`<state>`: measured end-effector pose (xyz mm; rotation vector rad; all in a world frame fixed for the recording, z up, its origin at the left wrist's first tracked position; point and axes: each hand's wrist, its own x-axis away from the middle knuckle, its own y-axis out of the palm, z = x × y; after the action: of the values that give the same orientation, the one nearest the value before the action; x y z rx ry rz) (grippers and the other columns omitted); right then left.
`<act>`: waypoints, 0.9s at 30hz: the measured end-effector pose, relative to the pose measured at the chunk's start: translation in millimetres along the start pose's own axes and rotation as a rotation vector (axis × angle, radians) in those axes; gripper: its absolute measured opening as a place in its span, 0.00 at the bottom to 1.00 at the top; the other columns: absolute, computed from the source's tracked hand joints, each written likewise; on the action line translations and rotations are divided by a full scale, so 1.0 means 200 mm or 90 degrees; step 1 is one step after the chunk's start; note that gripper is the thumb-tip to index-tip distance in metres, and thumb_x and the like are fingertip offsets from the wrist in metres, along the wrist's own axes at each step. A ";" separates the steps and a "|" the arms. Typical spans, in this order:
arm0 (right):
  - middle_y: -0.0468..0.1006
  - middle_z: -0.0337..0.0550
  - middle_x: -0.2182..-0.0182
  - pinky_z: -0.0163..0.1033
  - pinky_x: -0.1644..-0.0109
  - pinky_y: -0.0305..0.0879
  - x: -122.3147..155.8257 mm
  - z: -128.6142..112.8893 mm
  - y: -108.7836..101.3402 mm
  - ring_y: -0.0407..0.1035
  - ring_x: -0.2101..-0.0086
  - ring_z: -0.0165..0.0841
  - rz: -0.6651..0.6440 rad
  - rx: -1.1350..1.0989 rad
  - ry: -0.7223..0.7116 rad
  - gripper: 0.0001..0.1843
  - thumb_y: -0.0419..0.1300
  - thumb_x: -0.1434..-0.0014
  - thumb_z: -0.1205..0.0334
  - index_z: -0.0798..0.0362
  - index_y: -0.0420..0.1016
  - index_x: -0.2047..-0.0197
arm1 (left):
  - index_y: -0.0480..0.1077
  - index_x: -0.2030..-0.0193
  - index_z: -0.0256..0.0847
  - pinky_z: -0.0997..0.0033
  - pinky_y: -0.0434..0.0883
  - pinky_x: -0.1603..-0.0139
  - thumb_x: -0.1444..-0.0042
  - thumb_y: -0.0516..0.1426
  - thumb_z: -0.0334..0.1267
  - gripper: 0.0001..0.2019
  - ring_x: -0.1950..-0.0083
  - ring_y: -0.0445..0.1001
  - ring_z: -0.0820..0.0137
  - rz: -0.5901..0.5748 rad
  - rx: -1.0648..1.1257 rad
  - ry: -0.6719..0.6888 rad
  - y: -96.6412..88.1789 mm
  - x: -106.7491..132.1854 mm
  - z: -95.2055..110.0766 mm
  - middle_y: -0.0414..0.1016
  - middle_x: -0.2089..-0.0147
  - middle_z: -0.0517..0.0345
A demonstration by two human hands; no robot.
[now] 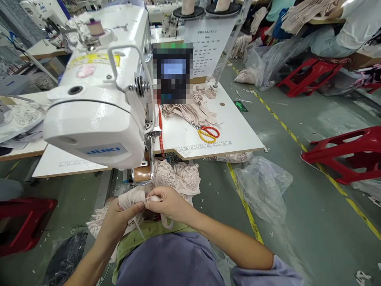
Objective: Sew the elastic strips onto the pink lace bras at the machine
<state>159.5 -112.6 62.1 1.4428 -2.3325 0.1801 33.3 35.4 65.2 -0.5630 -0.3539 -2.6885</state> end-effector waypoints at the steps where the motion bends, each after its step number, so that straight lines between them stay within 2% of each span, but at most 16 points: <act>1: 0.69 0.35 0.75 0.32 0.71 0.57 0.00 0.00 0.00 0.62 0.73 0.28 0.011 0.011 -0.008 0.09 0.64 0.44 0.57 0.54 0.77 0.65 | 0.75 0.66 0.34 0.67 0.72 0.59 0.48 0.66 0.42 0.11 0.64 0.74 0.66 0.007 0.015 -0.001 0.00 0.00 -0.01 0.76 0.69 0.55; 5: 0.68 0.34 0.77 0.32 0.73 0.55 0.01 -0.03 0.01 0.61 0.75 0.27 0.044 0.066 -0.026 0.09 0.63 0.43 0.57 0.54 0.76 0.66 | 0.76 0.66 0.35 0.70 0.70 0.64 0.47 0.66 0.42 0.11 0.70 0.71 0.71 0.024 0.069 0.010 0.02 -0.01 -0.05 0.75 0.71 0.58; 8: 0.70 0.35 0.75 0.32 0.71 0.55 0.03 -0.07 0.01 0.63 0.73 0.28 0.073 0.185 -0.092 0.07 0.62 0.42 0.60 0.54 0.76 0.68 | 0.75 0.68 0.36 0.72 0.69 0.66 0.48 0.66 0.41 0.10 0.73 0.68 0.73 0.036 0.102 0.012 0.05 -0.02 -0.05 0.73 0.73 0.61; 12: 0.73 0.36 0.74 0.34 0.67 0.55 0.03 -0.10 0.01 0.65 0.71 0.29 0.096 0.375 -0.202 0.04 0.60 0.42 0.66 0.53 0.76 0.68 | 0.76 0.67 0.35 0.72 0.69 0.65 0.49 0.67 0.41 0.10 0.70 0.71 0.71 0.043 0.146 -0.004 0.09 -0.02 -0.01 0.73 0.74 0.60; 15: 0.70 0.36 0.76 0.34 0.69 0.53 0.03 -0.11 0.00 0.62 0.74 0.28 0.100 0.422 -0.240 0.04 0.59 0.45 0.68 0.53 0.75 0.69 | 0.76 0.67 0.34 0.72 0.69 0.65 0.49 0.67 0.43 0.12 0.69 0.72 0.69 0.058 0.147 -0.019 0.10 0.03 -0.01 0.76 0.72 0.57; 18: 0.64 0.32 0.80 0.32 0.74 0.50 0.02 -0.14 -0.04 0.55 0.78 0.26 0.025 0.285 -0.159 0.04 0.59 0.47 0.67 0.52 0.75 0.70 | 0.77 0.58 0.37 0.66 0.72 0.56 0.49 0.66 0.49 0.18 0.59 0.77 0.62 0.102 0.131 0.009 0.07 0.09 -0.04 0.80 0.60 0.51; 20: 0.63 0.31 0.81 0.30 0.77 0.49 0.01 -0.19 -0.09 0.53 0.80 0.24 -0.040 0.151 -0.073 0.04 0.59 0.48 0.64 0.52 0.75 0.68 | 0.74 0.48 0.43 0.60 0.71 0.48 0.53 0.67 0.56 0.29 0.48 0.76 0.55 0.127 0.177 0.074 0.05 0.13 -0.07 0.79 0.49 0.49; 22: 0.67 0.32 0.80 0.30 0.77 0.52 0.00 -0.26 -0.13 0.56 0.80 0.25 -0.090 0.073 -0.027 0.07 0.61 0.49 0.62 0.52 0.76 0.65 | 0.66 0.39 0.52 0.56 0.70 0.46 0.57 0.63 0.67 0.40 0.43 0.74 0.52 0.101 0.250 0.118 0.06 0.16 -0.09 0.77 0.44 0.49; 25: 0.72 0.34 0.78 0.30 0.75 0.55 -0.02 -0.38 -0.16 0.62 0.78 0.26 -0.197 0.090 -0.010 0.11 0.63 0.49 0.60 0.53 0.78 0.62 | 0.47 0.29 0.64 0.51 0.71 0.47 0.58 0.52 0.78 0.50 0.41 0.73 0.50 0.024 0.279 0.117 0.09 0.18 -0.07 0.73 0.39 0.52; 26: 0.72 0.34 0.77 0.30 0.75 0.55 -0.03 -0.42 -0.17 0.62 0.78 0.26 -0.218 0.131 -0.023 0.10 0.63 0.49 0.60 0.53 0.78 0.62 | 0.44 0.29 0.66 0.50 0.71 0.47 0.58 0.51 0.78 0.50 0.40 0.72 0.49 0.016 0.266 0.137 0.08 0.18 -0.05 0.71 0.37 0.53; 27: 0.72 0.34 0.78 0.31 0.75 0.53 -0.05 -0.45 -0.17 0.60 0.78 0.25 -0.217 0.191 -0.048 0.08 0.62 0.48 0.62 0.53 0.79 0.63 | 0.46 0.29 0.66 0.49 0.70 0.45 0.56 0.52 0.77 0.49 0.38 0.70 0.48 0.019 0.239 0.173 0.07 0.17 -0.03 0.68 0.34 0.54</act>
<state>216.6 -92.9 138.2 1.9978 -2.1409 0.3971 7.5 10.0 76.9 -0.0915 -0.7401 -2.5324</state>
